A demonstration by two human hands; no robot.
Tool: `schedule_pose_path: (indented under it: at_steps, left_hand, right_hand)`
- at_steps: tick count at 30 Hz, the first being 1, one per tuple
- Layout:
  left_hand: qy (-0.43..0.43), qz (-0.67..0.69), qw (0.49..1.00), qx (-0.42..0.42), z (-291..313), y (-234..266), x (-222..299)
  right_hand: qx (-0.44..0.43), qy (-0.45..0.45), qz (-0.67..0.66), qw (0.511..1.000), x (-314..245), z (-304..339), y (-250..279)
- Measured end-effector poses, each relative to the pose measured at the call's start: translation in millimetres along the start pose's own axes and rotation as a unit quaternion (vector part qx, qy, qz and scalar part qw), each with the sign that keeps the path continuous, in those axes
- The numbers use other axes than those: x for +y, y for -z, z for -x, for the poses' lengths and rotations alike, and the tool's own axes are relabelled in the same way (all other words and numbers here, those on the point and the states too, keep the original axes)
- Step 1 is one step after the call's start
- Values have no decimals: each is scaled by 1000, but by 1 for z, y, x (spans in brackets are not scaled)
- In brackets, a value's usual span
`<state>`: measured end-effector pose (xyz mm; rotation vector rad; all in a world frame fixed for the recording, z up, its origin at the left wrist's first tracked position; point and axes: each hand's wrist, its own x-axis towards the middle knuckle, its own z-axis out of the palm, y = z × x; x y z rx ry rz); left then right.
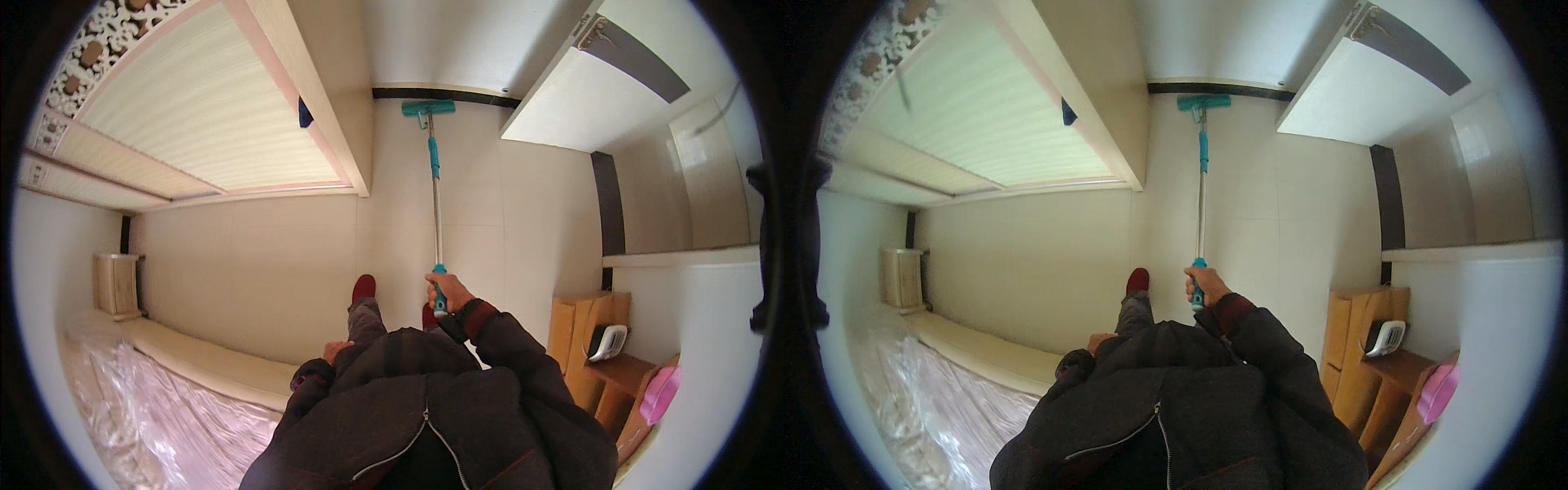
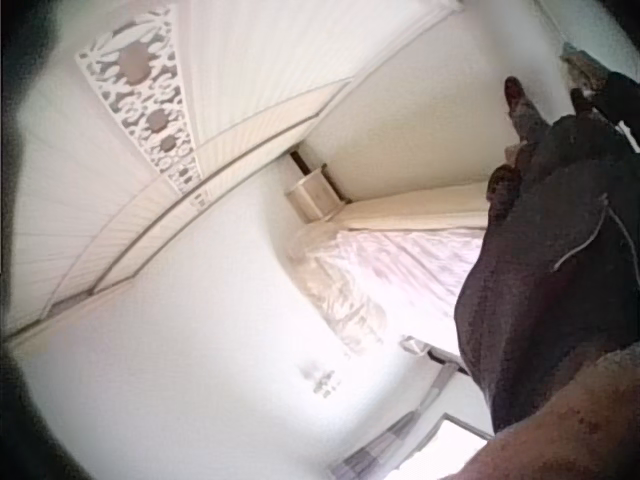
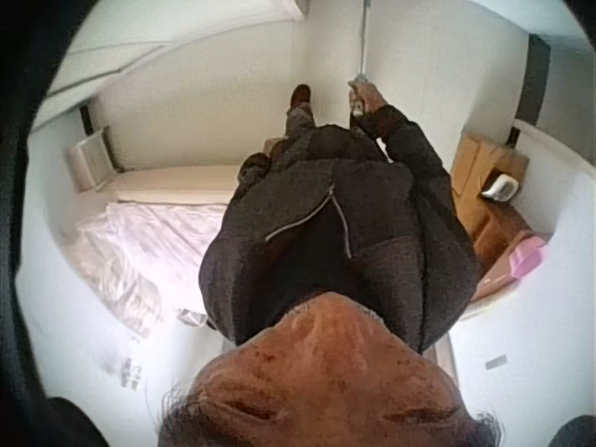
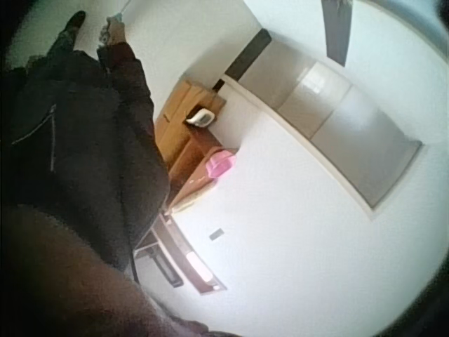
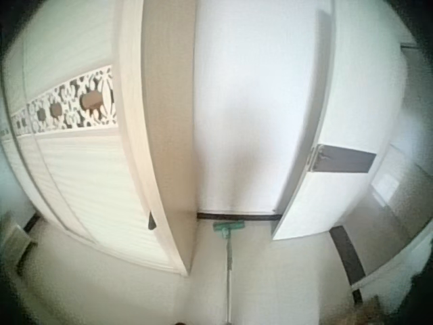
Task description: The person mops the bedroom floor using a flat mop with a blue handle. They move the mop back and forth across the tiled floor, covering areas near the bed, window, and dresser.
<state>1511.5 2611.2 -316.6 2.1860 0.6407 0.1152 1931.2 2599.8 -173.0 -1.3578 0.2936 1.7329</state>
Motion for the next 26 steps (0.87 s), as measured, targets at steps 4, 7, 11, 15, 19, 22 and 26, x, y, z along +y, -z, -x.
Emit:
schedule_pose_path:
  at_steps: [4, 7, 11, 15, 19, 22, 26]
  left_hand:
    - [-11, -47, 998, -51, -18, 42, -47]
    - [14, -76, 992, -99, -3, 59, -80]
    - [31, -164, 970, -175, 7, 66, -111]
    - [7, -81, 983, -162, 17, 109, -115]
    - [18, -139, 970, -201, 1, 136, -103]
    - [26, -168, 959, -226, -11, 140, -94]
    - [24, -160, 951, -262, -26, 142, -93]
  right_hand:
    - [133, 57, 113, 983, 16, 1, -20]
    - [82, 74, 96, 989, 25, -9, -44]
    - [22, 58, 26, 998, 41, -6, -80]
    - [-19, 14, -39, 999, 66, 14, -107]
    - [13, 40, 47, 998, 77, 14, -131]
    - [31, 76, 90, 993, 70, 1, -138]
    - [12, 125, 79, 989, 40, -26, -123]
